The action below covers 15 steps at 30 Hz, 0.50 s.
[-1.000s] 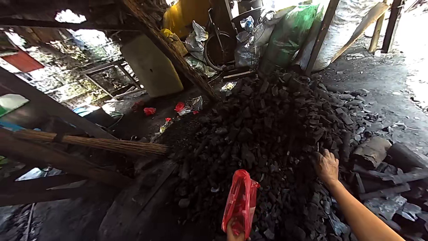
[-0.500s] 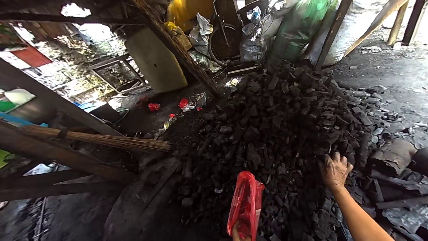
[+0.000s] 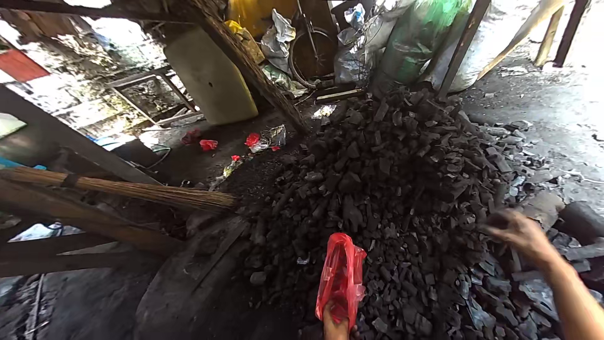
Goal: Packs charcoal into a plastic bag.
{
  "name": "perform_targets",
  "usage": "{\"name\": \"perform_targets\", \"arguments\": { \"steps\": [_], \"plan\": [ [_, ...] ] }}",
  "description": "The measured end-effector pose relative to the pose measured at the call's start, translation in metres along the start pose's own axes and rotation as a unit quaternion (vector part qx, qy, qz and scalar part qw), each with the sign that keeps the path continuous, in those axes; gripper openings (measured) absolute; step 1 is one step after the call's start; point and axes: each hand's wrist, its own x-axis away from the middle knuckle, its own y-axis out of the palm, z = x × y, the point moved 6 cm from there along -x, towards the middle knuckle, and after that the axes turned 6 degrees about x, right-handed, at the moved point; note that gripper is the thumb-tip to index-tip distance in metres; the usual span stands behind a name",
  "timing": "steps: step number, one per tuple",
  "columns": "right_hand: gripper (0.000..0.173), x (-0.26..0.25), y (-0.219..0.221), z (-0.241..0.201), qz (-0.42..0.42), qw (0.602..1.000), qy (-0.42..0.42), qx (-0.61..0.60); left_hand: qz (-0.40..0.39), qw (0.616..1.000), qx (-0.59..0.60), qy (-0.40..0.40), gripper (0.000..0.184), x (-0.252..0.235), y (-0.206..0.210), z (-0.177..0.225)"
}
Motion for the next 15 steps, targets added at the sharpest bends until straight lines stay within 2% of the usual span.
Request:
{"name": "perform_targets", "arguments": {
  "steps": [1, 2, 3, 4, 5, 6, 8, 11, 13, 15],
  "plan": [
    [0.031, 0.0, -0.028, 0.011, 0.086, 0.992, 0.03, -0.082, -0.002, 1.0, 0.002, 0.001, 0.062, 0.0, 0.0, 0.0],
    [0.046, 0.001, -0.052, 0.025, 0.196, 0.961, 0.09, -0.175, -0.003, 1.0, 0.004, 0.003, 0.063, -0.001, -0.001, -0.001],
    [0.063, -0.001, -0.068, 0.042, 0.286, 0.91, 0.166, -0.251, -0.001, 1.0, 0.005, 0.006, 0.063, -0.002, -0.002, -0.003],
    [0.078, -0.006, -0.078, 0.049, 0.337, 0.87, 0.209, -0.294, 0.002, 1.0, 0.003, 0.01, 0.063, -0.003, -0.003, -0.005],
    [0.086, -0.014, -0.079, 0.042, 0.348, 0.865, 0.203, -0.298, 0.004, 1.0, 0.004, 0.013, 0.063, -0.003, -0.004, -0.006],
    [0.09, -0.024, -0.075, 0.018, 0.315, 0.892, 0.16, -0.281, 0.003, 1.0, 0.004, 0.016, 0.062, -0.004, -0.003, -0.006],
    [0.09, -0.048, -0.047, -0.041, 0.183, 0.958, 0.064, -0.21, 0.0, 1.0, 0.005, 0.014, 0.062, -0.005, -0.002, -0.006],
    [0.091, -0.079, 0.017, -0.098, 0.011, 0.999, 0.003, -0.053, 0.006, 1.0, 0.023, -0.001, 0.063, 0.0, -0.003, -0.002],
    [0.082, -0.077, 0.049, -0.115, 0.004, 0.996, 0.002, 0.086, 0.01, 0.999, 0.032, -0.008, 0.062, 0.001, -0.006, -0.001],
    [0.072, -0.061, 0.066, -0.125, 0.026, 0.986, -0.016, 0.161, 0.014, 0.999, 0.033, -0.003, 0.06, 0.0, -0.008, -0.001]
  ]
}}
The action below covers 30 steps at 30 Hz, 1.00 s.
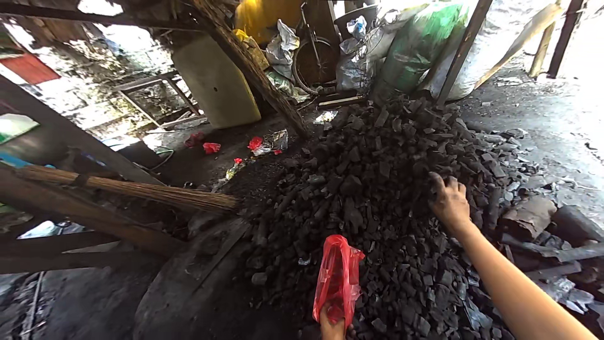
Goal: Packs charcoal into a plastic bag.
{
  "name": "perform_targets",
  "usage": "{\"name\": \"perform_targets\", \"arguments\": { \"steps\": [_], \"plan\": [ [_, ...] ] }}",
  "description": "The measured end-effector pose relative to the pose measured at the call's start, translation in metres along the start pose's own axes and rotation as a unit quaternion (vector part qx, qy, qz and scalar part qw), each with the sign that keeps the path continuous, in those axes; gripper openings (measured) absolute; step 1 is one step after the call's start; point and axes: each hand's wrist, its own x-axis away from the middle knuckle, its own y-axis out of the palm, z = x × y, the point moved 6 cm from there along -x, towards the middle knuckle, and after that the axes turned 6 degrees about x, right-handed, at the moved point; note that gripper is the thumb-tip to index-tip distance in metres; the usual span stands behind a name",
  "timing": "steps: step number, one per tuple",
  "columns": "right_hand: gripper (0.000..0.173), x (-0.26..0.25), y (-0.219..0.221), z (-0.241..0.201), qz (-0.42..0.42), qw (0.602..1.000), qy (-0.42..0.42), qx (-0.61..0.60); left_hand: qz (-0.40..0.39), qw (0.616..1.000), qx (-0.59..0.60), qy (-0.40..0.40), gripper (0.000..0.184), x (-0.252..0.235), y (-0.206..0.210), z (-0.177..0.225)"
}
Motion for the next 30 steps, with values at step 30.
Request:
{"name": "perform_targets", "arguments": {
  "steps": [30],
  "plan": [
    [0.076, 0.236, 0.046, 0.073, -0.294, 0.741, 0.374, -0.473, 0.019, 0.999, 0.042, -0.008, 0.054, 0.011, -0.001, 0.003]
  ]
}}
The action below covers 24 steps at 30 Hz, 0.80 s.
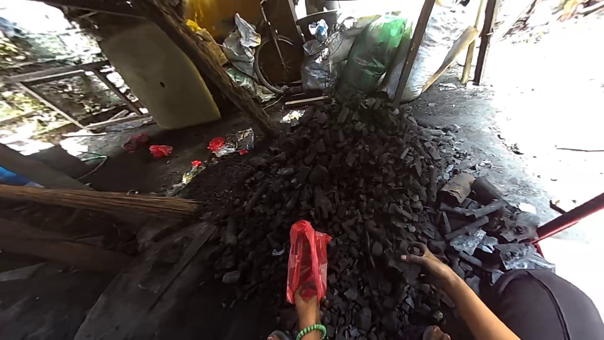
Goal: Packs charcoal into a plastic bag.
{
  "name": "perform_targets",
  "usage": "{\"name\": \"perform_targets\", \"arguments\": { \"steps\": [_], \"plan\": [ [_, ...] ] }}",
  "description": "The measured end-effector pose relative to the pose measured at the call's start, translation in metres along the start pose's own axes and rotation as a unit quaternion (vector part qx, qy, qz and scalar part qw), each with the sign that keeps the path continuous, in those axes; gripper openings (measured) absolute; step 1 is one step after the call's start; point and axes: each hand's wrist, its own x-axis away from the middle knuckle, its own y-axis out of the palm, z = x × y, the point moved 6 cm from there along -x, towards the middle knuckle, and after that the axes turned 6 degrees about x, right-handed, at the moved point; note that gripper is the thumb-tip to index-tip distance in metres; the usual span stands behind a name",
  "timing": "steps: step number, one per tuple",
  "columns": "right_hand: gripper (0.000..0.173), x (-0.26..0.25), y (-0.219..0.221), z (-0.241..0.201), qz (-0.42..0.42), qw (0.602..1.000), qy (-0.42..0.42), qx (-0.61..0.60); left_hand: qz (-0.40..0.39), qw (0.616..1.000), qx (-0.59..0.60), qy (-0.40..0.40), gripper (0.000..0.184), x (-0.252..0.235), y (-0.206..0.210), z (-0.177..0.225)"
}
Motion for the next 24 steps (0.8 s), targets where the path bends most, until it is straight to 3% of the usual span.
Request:
{"name": "perform_targets", "arguments": {
  "steps": [3, 6, 10, 14, 16, 19, 22, 24],
  "plan": [
    [0.047, 0.0, -0.023, -0.021, -0.007, 0.991, -0.116, -0.06, -0.001, 1.0, 0.014, -0.002, 0.052, 0.0, 0.0, 0.001],
    [0.034, 0.006, -0.072, -0.058, 0.139, 0.956, -0.239, -0.099, -0.002, 1.0, 0.008, 0.002, 0.051, -0.001, -0.001, 0.0],
    [0.046, 0.011, -0.152, -0.104, 0.383, 0.859, -0.326, -0.094, -0.001, 1.0, 0.009, 0.001, 0.05, -0.002, -0.001, 0.0],
    [0.07, 0.012, -0.175, -0.126, 0.467, 0.825, -0.286, 0.14, 0.013, 1.0, 0.008, -0.007, 0.054, -0.008, -0.002, -0.005],
    [0.062, 0.005, -0.137, -0.127, 0.425, 0.814, -0.318, 0.237, 0.021, 1.0, 0.016, -0.007, 0.055, -0.009, -0.001, -0.005],
    [0.037, -0.023, -0.023, -0.097, 0.162, 0.838, -0.361, 0.375, 0.026, 0.999, 0.02, -0.015, 0.055, -0.006, 0.001, -0.004],
    [0.042, -0.039, 0.09, -0.05, -0.084, 0.784, -0.231, 0.569, 0.026, 0.999, 0.022, -0.018, 0.052, -0.005, 0.0, -0.002],
    [0.047, -0.047, 0.126, -0.029, -0.108, 0.758, -0.145, 0.626, 0.034, 0.999, 0.027, -0.018, 0.051, -0.005, -0.003, -0.001]
  ]
}}
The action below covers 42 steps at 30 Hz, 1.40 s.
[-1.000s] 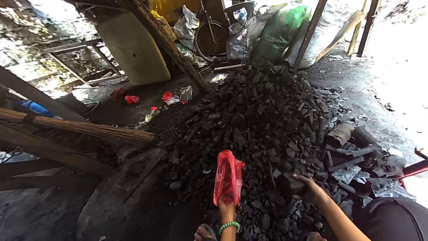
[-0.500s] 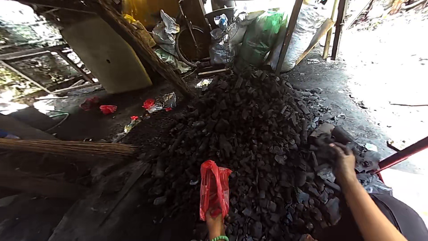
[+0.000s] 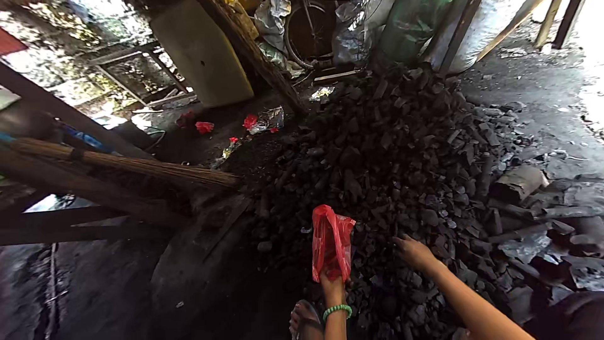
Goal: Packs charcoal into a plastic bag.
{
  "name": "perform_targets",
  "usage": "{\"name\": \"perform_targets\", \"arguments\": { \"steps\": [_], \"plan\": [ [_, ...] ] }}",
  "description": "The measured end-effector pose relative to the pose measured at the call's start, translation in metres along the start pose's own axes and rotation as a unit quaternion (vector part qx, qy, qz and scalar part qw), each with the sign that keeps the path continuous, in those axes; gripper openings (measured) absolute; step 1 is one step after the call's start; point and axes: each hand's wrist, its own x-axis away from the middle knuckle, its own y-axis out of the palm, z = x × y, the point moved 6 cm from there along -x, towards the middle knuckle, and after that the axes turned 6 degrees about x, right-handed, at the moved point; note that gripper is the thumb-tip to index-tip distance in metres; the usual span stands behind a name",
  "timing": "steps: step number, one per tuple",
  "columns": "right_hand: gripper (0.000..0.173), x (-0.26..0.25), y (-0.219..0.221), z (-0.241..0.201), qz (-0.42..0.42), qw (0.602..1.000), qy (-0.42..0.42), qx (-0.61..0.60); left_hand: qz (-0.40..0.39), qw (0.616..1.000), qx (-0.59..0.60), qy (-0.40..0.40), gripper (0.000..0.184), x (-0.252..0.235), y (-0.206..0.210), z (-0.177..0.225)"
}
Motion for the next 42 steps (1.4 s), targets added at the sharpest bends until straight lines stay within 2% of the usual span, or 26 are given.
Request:
{"name": "perform_targets", "arguments": {
  "steps": [3, 5, 7, 12, 14, 16, 21, 24, 27, 29, 30, 32, 34, 35, 36, 39, 40, 41, 42],
  "plan": [
    [0.052, -0.014, 0.016, -0.008, -0.011, 0.996, 0.08, 0.024, 0.008, 1.0, 0.012, 0.002, 0.051, 0.0, -0.007, 0.002],
    [0.049, -0.015, 0.015, -0.007, -0.007, 0.995, 0.088, 0.033, 0.014, 1.0, 0.018, -0.002, 0.053, 0.0, -0.01, 0.003],
    [0.043, -0.011, 0.007, -0.001, 0.008, 0.998, 0.067, 0.019, 0.013, 1.0, 0.018, -0.003, 0.052, 0.0, -0.01, 0.002],
    [0.029, 0.028, -0.034, 0.033, 0.172, 0.977, -0.025, -0.12, 0.005, 1.0, 0.01, -0.009, 0.054, -0.001, -0.004, 0.001],
    [0.027, 0.037, -0.05, 0.047, 0.233, 0.969, -0.054, -0.065, -0.001, 1.0, 0.002, -0.013, 0.055, 0.001, -0.001, 0.0],
    [0.03, 0.035, -0.061, 0.055, 0.26, 0.963, -0.046, 0.053, -0.006, 1.0, -0.003, -0.006, 0.055, 0.002, 0.002, -0.002],
    [0.028, -0.004, -0.061, 0.054, 0.17, 0.947, -0.039, 0.271, 0.001, 1.0, 0.001, 0.008, 0.055, 0.0, -0.001, -0.003],
    [0.028, -0.016, -0.07, 0.055, 0.151, 0.945, -0.024, 0.289, 0.013, 1.0, 0.003, 0.008, 0.055, -0.005, -0.007, -0.005],
    [0.027, -0.016, -0.088, 0.07, 0.182, 0.974, 0.001, 0.135, 0.016, 1.0, 0.004, -0.003, 0.054, -0.008, -0.01, -0.01],
    [0.032, -0.008, -0.096, 0.081, 0.181, 0.98, -0.01, -0.084, 0.013, 1.0, -0.006, -0.005, 0.054, -0.009, -0.008, -0.012],
    [0.031, 0.0, -0.095, 0.081, 0.167, 0.962, -0.034, -0.214, 0.008, 1.0, -0.006, -0.006, 0.056, -0.01, -0.007, -0.013],
    [0.026, 0.018, -0.086, 0.078, 0.11, 0.897, -0.092, -0.419, 0.002, 1.0, -0.009, -0.005, 0.057, -0.009, -0.004, -0.013],
    [0.03, 0.037, -0.078, 0.075, 0.039, 0.834, -0.148, -0.529, -0.004, 1.0, -0.009, -0.008, 0.057, -0.007, -0.001, -0.013],
    [0.031, 0.047, -0.078, 0.074, 0.024, 0.828, -0.162, -0.537, -0.005, 1.0, -0.011, -0.009, 0.057, -0.005, 0.0, -0.012],
    [0.031, 0.058, -0.083, 0.076, 0.021, 0.84, -0.162, -0.517, -0.005, 1.0, -0.009, -0.01, 0.057, -0.004, 0.0, -0.012],
    [0.025, 0.102, -0.124, 0.098, 0.053, 0.933, -0.059, -0.351, -0.005, 1.0, -0.007, -0.008, 0.055, 0.0, 0.0, -0.008],
    [0.024, 0.117, -0.145, 0.117, 0.108, 0.942, -0.013, -0.318, -0.007, 1.0, -0.006, -0.007, 0.055, 0.0, -0.001, -0.007],
    [0.025, 0.134, -0.167, 0.145, 0.202, 0.925, 0.013, -0.32, -0.006, 1.0, -0.007, -0.005, 0.055, 0.0, -0.002, -0.007],
    [0.031, 0.148, -0.186, 0.182, 0.317, 0.884, 0.007, -0.343, -0.004, 1.0, -0.01, -0.002, 0.055, 0.0, -0.004, -0.006]
  ]
}}
